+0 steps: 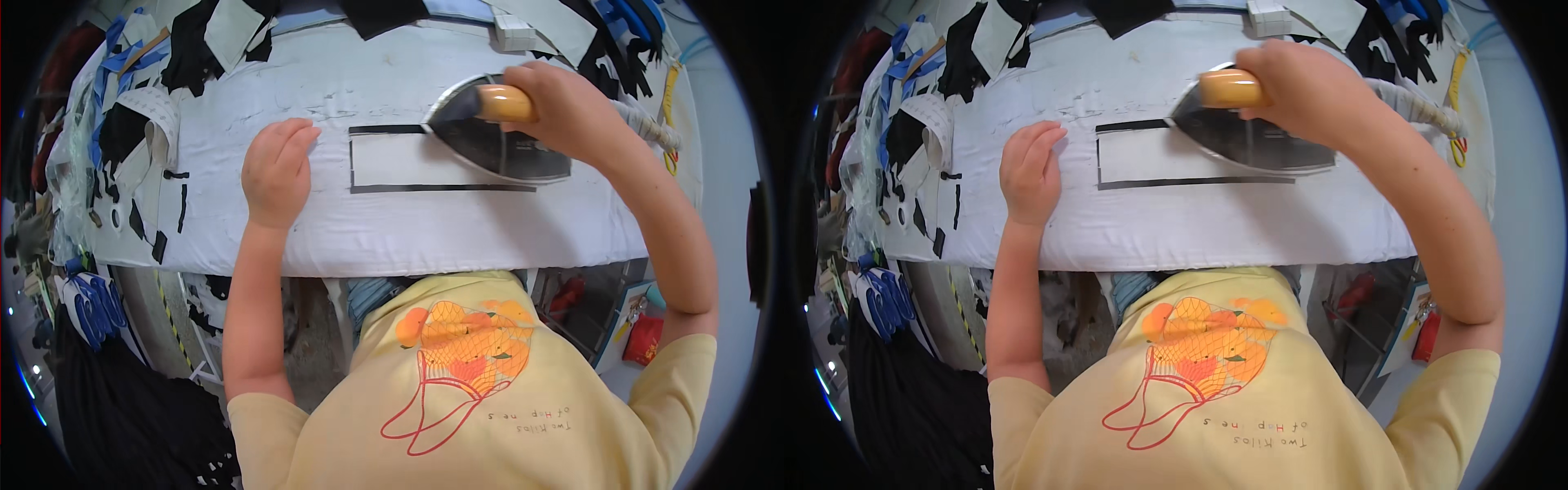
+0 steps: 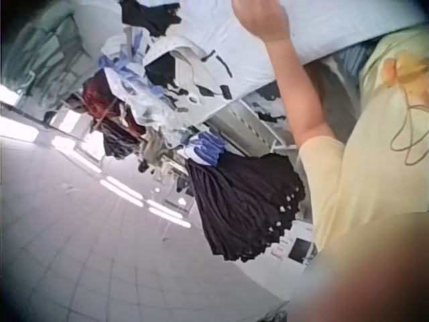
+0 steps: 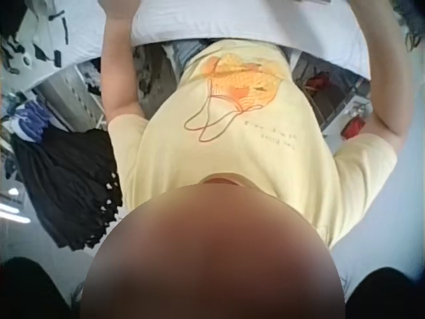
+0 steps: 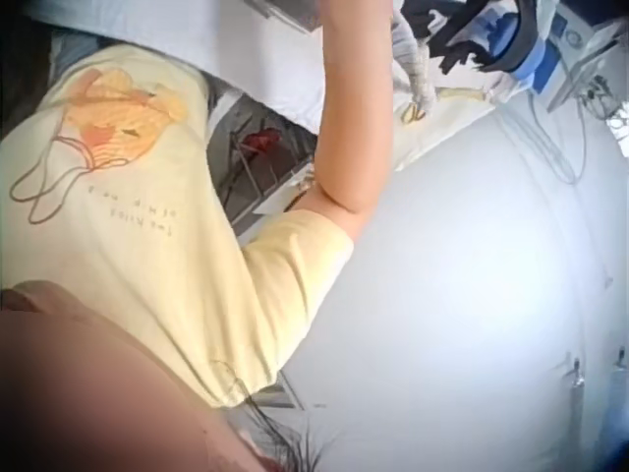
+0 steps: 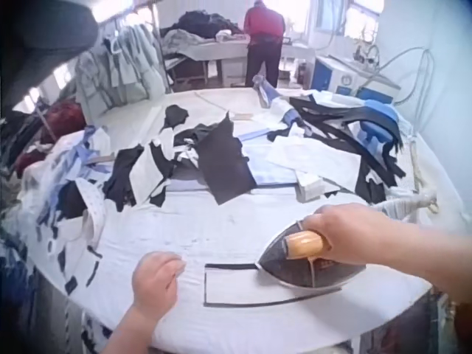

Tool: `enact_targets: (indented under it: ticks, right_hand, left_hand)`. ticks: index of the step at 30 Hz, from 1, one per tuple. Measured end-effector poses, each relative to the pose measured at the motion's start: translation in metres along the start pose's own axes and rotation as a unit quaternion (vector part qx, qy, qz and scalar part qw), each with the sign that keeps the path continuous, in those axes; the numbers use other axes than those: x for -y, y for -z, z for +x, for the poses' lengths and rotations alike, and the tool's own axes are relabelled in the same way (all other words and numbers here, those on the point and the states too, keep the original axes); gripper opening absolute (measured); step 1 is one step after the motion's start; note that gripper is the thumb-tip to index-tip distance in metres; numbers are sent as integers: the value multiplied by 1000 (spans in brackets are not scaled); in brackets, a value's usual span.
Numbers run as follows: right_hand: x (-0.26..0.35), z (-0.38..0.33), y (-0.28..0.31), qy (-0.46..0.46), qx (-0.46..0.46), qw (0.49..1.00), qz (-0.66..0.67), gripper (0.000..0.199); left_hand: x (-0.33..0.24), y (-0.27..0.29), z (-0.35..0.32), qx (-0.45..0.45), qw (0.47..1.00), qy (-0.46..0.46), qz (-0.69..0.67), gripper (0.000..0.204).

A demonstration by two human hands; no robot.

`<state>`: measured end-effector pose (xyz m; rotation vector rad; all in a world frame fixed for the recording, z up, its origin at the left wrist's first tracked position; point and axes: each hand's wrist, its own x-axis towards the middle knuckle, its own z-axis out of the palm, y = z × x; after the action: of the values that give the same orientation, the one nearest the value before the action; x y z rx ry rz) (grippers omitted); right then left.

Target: Ironing and preparing fabric pieces for garment manufacturing.

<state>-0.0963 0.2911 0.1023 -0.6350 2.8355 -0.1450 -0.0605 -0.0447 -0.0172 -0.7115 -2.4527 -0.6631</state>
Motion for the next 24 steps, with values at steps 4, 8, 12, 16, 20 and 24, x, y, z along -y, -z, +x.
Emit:
enact_targets:
  ticks: [4, 8, 12, 16, 20, 24]
  right_hand:
    - [-46, -53, 4, -111, 22, 993, 30, 32]
    - [-98, -105, -5, -127, -54, 990, 19, 28]
    - [-129, -122, -11, -257, -64, 964, -3, 34]
    - [-143, -129, -28, -143, -283, 945, -80, 30]
    - [-89, -147, -64, 86, -417, 896, -124, 37]
    - [-47, -159, -115, 167, -322, 930, -56, 32]
  left_hand:
    - [-9, 2, 4, 50, 998, 32, -13, 31]
    - [-37, 2, 20, 92, 994, 39, -42, 29]
    - [-56, -5, 29, 169, 979, 103, -56, 32]
    - [-64, 5, 3, 163, 979, 118, -14, 37]
    - [-67, 30, -43, 154, 980, 128, 18, 37]
    - [-64, 35, -71, 134, 983, 103, 69, 37]
